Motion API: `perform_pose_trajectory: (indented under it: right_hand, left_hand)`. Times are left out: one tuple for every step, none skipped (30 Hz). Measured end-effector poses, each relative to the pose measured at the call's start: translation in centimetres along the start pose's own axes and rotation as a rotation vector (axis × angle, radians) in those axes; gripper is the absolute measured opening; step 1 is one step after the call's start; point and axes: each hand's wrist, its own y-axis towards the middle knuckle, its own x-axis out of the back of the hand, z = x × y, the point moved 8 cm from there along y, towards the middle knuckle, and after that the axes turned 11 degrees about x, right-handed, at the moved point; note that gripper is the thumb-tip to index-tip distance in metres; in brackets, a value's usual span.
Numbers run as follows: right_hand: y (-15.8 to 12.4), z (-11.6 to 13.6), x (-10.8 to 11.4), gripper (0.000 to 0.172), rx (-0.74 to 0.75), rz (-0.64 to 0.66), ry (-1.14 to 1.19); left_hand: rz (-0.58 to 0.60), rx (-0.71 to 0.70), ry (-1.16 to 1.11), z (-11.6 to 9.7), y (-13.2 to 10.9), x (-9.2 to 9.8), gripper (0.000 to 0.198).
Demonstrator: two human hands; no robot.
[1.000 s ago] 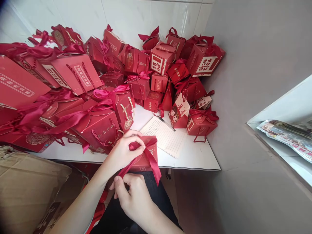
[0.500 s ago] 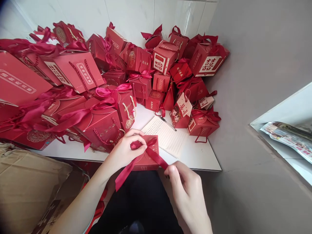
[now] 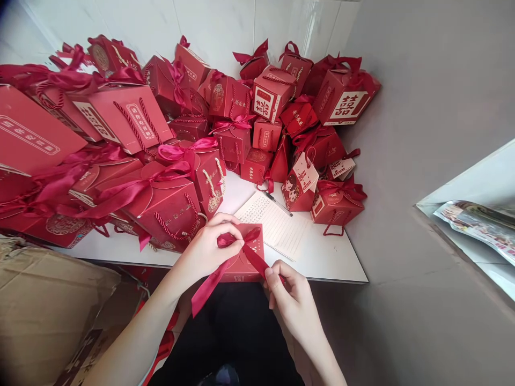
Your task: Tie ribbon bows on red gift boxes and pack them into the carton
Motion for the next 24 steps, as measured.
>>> perform_pose_trajectory:
  right_hand:
    - [0.0, 0.1, 0.1, 0.044, 0.007, -0.007, 0.01]
    - [0.1, 0.1, 0.1, 0.044, 0.013, -0.014, 0.021]
    - [0.1, 0.1, 0.2, 0.044, 0.017, -0.02, 0.03]
    - [0.1, 0.1, 0.2, 0.044, 0.023, -0.023, 0.037]
    - [0.1, 0.1, 0.2, 0.043, 0.029, -0.026, 0.043]
    - [0.1, 0.1, 0.2, 0.043, 0.037, -0.028, 0.049]
    - [0.0, 0.1, 0.1, 0.042, 0.047, -0.025, 0.057]
    - [-0.1, 0.1, 0.1, 0.042, 0.056, -0.02, 0.063]
    - [-0.2, 0.1, 0.2, 0.042, 0.064, -0.011, 0.067]
    - [-0.2, 0.0, 0.3, 0.042, 0.067, 0.002, 0.067]
    - [-0.1, 0.0, 0.5, 0.042, 0.073, 0.014, 0.07]
    - [0.1, 0.1, 0.8, 0.042, 0.084, 0.023, 0.072]
    - [0.5, 0.2, 1.2, 0.042, 0.1, 0.021, 0.069]
    - [1.1, 0.5, 1.8, 0.042, 0.12, 0.004, 0.053]
    - [1.8, 0.8, 2.5, 0.043, 0.141, -0.027, 0.018]
    - [2.6, 1.3, 3.2, 0.044, 0.156, -0.065, -0.035]
    - [3.5, 1.8, 3.8, 0.045, 0.158, -0.098, -0.11]
    - [4.4, 2.3, 4.0, 0.047, 0.148, -0.111, -0.194]
    - [5.3, 2.9, 3.9, 0.05, 0.13, -0.096, -0.276]
    - [6.1, 3.4, 3.5, 0.052, 0.114, -0.063, -0.355]
    - [6.8, 4.0, 2.9, 0.054, 0.105, -0.023, -0.428]
    - [7.3, 4.5, 2.3, 0.055, 0.103, 0.012, -0.496]
    - [7.7, 5.0, 1.8, 0.055, 0.11, 0.034, -0.557]
    - [7.9, 5.3, 1.3, 0.054, 0.12, 0.046, -0.604]
  left_hand:
    - [0.003, 0.002, -0.002, 0.0, 0.0, 0.0, 0.007]
    - [0.005, 0.001, -0.004, 0.0, 0.1, -0.1, 0.007]
    - [0.008, -0.002, -0.006, 0.0, 0.1, -0.1, 0.007]
    - [0.011, -0.005, -0.009, 0.0, 0.1, -0.1, 0.007]
    - [0.013, -0.007, -0.011, 0.0, 0.1, -0.1, 0.007]
    - [0.014, -0.008, -0.012, 0.0, 0.1, -0.2, 0.007]
    - [0.015, -0.008, -0.012, 0.0, 0.1, -0.2, 0.007]
    - [0.015, -0.008, -0.011, -0.1, 0.1, -0.2, 0.007]
    - [0.013, -0.006, -0.01, -0.1, 0.1, -0.1, 0.007]
    - [0.011, -0.004, -0.008, -0.1, 0.1, -0.1, 0.007]
    - [0.01, -0.002, -0.006, -0.1, 0.1, -0.1, 0.007]
    - [0.012, -0.003, -0.005, -0.1, 0.1, 0.0, 0.007]
    - [0.017, -0.007, -0.005, -0.1, 0.1, 0.0, 0.006]
    - [0.025, -0.016, -0.008, -0.1, 0.1, 0.0, 0.006]
    - [0.037, -0.031, -0.013, -0.1, 0.1, 0.0, 0.006]
    - [0.053, -0.049, -0.021, -0.2, 0.1, 0.0, 0.007]
    - [0.067, -0.068, -0.031, -0.2, 0.1, -0.1, 0.007]
    - [0.075, -0.083, -0.045, -0.2, 0.1, -0.1, 0.007]
    - [0.064, -0.091, -0.067, 0.0, 0.1, -0.1, 0.01]
    - [0.029, -0.09, -0.095, 0.2, 0.0, 0.1, 0.017]
    - [-0.028, -0.08, -0.125, 0.5, 0.0, 0.5, 0.025]
    - [-0.098, -0.062, -0.149, 0.9, -0.1, 0.9, 0.034]
    - [-0.175, -0.039, -0.159, 1.3, -0.3, 1.4, 0.038]
    - [-0.246, -0.011, -0.15, 1.6, -0.6, 1.8, 0.039]
